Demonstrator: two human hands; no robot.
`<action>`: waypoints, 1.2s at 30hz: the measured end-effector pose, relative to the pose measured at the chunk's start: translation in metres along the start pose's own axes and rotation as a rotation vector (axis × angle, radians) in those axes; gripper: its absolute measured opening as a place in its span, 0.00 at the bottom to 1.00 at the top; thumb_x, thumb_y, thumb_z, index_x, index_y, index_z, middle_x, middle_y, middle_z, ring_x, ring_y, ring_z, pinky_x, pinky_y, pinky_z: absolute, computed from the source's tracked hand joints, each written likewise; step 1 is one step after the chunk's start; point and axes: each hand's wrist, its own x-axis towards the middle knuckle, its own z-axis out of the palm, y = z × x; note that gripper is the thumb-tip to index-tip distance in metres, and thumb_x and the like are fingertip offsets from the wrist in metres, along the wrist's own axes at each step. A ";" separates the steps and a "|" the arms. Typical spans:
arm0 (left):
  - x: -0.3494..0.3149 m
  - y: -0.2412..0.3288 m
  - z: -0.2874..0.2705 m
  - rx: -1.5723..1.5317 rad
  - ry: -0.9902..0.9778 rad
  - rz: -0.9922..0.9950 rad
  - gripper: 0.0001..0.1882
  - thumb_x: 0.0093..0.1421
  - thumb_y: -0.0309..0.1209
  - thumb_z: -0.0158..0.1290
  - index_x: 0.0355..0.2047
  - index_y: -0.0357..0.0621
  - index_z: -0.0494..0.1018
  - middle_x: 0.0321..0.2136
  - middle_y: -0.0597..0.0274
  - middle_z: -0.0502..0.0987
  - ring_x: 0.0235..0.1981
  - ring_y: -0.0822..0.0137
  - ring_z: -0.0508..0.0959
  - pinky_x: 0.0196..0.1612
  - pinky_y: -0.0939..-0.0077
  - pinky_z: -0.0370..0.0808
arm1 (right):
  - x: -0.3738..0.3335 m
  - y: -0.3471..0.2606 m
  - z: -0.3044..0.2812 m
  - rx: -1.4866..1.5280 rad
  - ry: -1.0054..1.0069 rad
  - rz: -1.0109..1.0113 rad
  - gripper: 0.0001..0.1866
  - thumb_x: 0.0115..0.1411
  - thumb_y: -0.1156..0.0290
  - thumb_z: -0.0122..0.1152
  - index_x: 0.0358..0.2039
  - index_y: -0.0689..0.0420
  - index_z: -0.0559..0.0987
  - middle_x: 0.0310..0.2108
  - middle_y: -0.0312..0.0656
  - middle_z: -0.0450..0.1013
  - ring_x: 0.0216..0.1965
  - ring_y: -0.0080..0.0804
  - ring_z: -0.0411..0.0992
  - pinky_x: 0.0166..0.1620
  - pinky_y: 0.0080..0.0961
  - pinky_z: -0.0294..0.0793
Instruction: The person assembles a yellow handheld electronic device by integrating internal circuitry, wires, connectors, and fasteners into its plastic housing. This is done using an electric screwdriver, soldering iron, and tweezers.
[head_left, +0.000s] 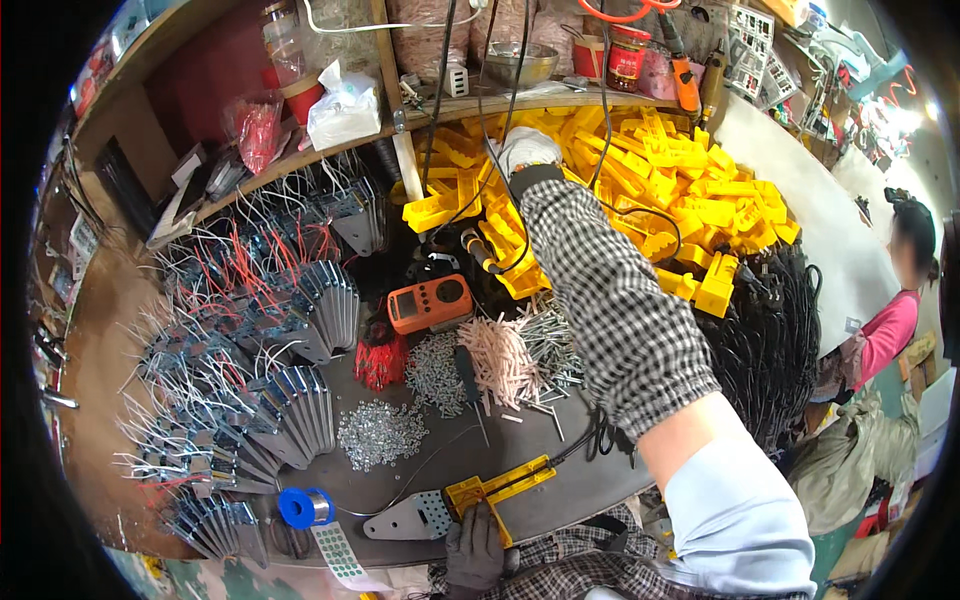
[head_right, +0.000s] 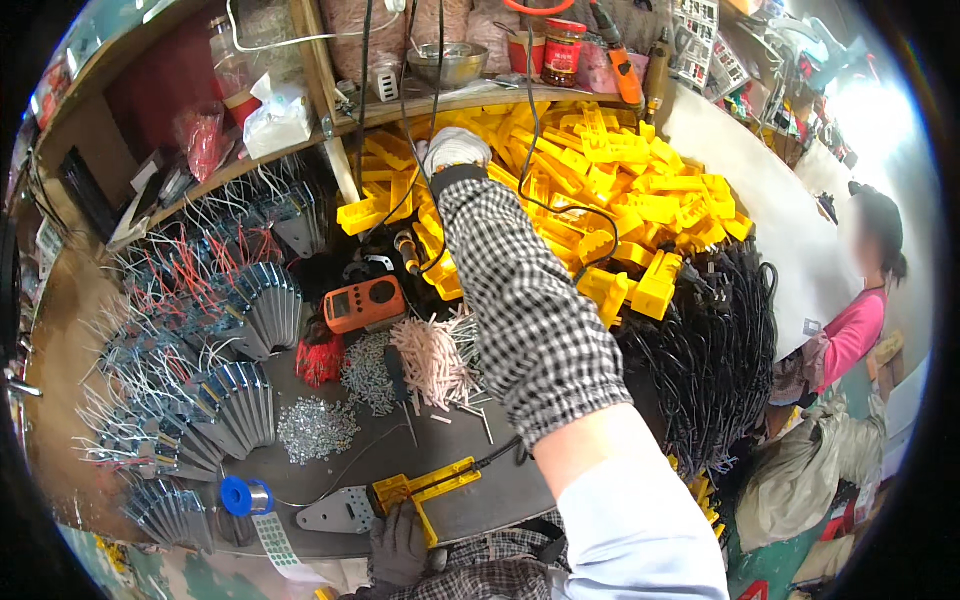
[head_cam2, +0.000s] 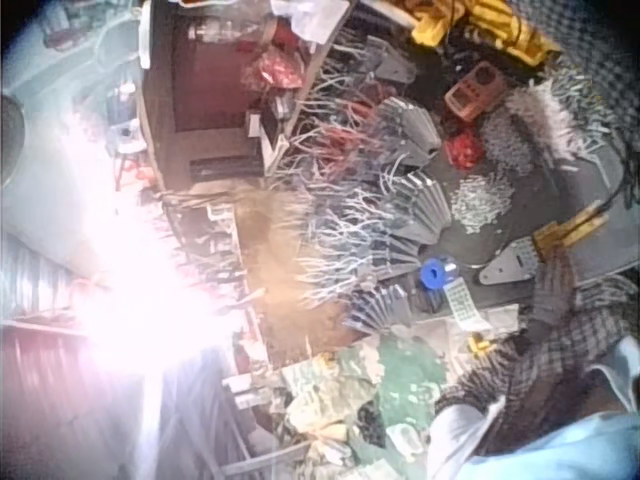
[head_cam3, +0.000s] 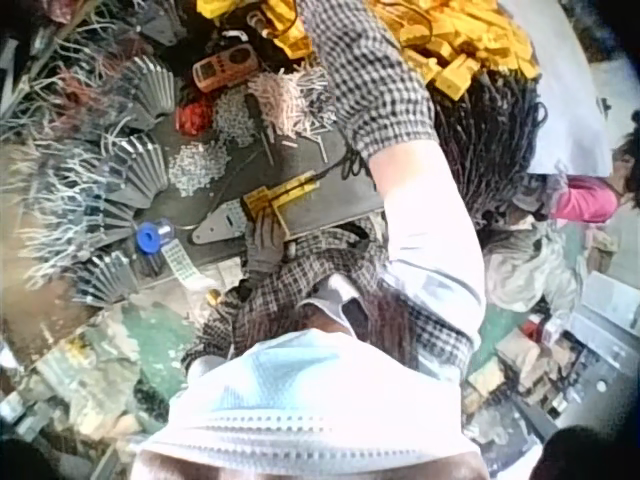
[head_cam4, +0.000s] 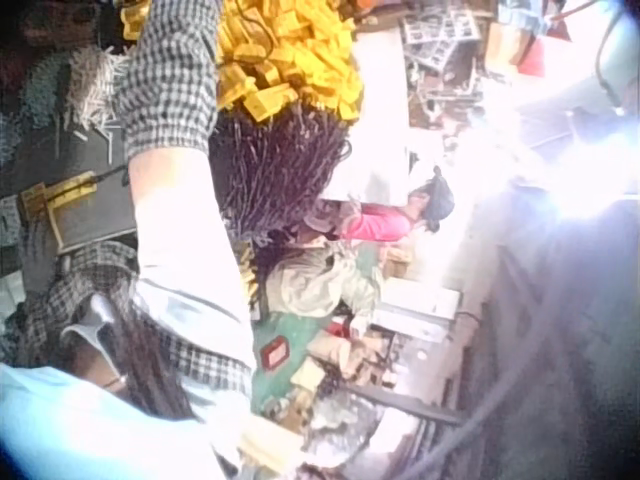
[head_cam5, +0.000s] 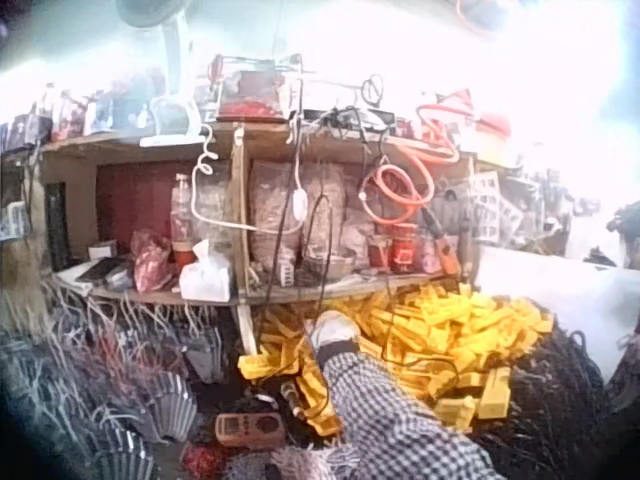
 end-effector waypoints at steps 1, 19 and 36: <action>-0.001 0.000 -0.002 0.008 -0.006 -0.014 0.19 0.59 0.36 0.50 0.46 0.36 0.68 0.55 0.44 0.70 0.56 0.49 0.72 0.52 0.43 0.66 | 0.001 -0.007 0.001 0.010 -0.015 0.014 0.26 0.59 0.44 0.54 0.42 0.52 0.84 0.46 0.45 0.79 0.49 0.42 0.77 0.44 0.44 0.77; 0.020 0.006 -0.037 -0.139 -0.201 0.004 0.44 0.49 0.40 0.57 0.60 0.22 0.54 0.66 0.39 0.51 0.68 0.43 0.50 0.69 0.46 0.44 | -0.342 0.177 -0.004 1.732 -0.337 -0.040 0.17 0.65 0.65 0.57 0.50 0.58 0.73 0.32 0.39 0.75 0.26 0.23 0.71 0.31 0.21 0.73; 0.003 0.003 -0.031 -0.151 -0.046 0.010 0.37 0.53 0.37 0.58 0.59 0.33 0.58 0.62 0.41 0.59 0.64 0.45 0.61 0.68 0.46 0.51 | -0.384 0.151 0.015 1.263 -0.990 -0.427 0.30 0.62 0.74 0.58 0.64 0.59 0.63 0.54 0.46 0.70 0.57 0.33 0.67 0.62 0.26 0.62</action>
